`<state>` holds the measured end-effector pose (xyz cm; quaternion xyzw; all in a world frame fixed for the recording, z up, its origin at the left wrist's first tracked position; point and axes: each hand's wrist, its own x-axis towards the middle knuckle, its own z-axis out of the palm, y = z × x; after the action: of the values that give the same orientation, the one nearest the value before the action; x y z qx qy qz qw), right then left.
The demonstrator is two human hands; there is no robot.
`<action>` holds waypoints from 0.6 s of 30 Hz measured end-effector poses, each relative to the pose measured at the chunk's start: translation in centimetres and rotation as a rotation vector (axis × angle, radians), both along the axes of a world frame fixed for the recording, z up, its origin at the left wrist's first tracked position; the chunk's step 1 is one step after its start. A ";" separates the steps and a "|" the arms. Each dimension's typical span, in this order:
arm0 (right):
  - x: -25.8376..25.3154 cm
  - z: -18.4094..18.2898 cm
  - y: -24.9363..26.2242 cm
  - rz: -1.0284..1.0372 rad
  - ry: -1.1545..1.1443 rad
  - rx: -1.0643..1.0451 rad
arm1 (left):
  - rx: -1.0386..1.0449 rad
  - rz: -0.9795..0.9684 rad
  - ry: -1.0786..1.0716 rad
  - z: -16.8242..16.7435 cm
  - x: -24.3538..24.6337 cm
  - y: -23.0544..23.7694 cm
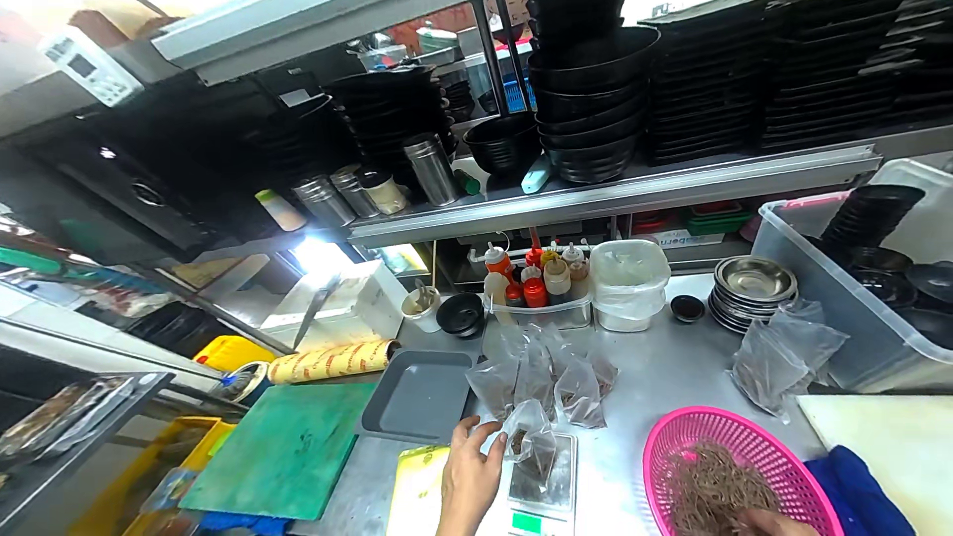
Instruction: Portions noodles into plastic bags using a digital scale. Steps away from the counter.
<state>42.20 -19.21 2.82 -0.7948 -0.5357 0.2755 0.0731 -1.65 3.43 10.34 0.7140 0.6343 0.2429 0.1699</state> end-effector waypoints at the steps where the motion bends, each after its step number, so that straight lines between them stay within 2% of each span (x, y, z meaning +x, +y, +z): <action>1: 0.1 0.6 0.0 -0.013 0.022 0.026 | -0.067 -0.014 -0.013 0.1 -0.1 0.0; 8: 1.0 4.6 0.2 -0.121 0.281 0.215 | -0.379 -0.083 -0.112 -0.3 0.4 0.3; 11: 1.0 7.5 0.8 -0.215 0.533 0.260 | -0.432 -0.031 -0.171 -1.2 0.6 0.5; 13: 1.4 8.3 1.1 -0.230 0.606 0.267 | -0.453 0.020 -0.260 -1.7 1.2 0.5; 15: 2.1 7.5 2.1 -0.129 0.437 0.199 | -0.448 0.050 -0.325 -2.1 1.9 0.3; 18: 0.9 3.8 4.2 0.004 0.031 -0.084 | -0.421 0.024 -0.302 -2.2 2.7 0.0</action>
<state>43.13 -14.98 6.63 -0.7917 -0.5240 0.3104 0.0475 1.10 3.43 8.11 0.6110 0.6467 0.2114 0.4047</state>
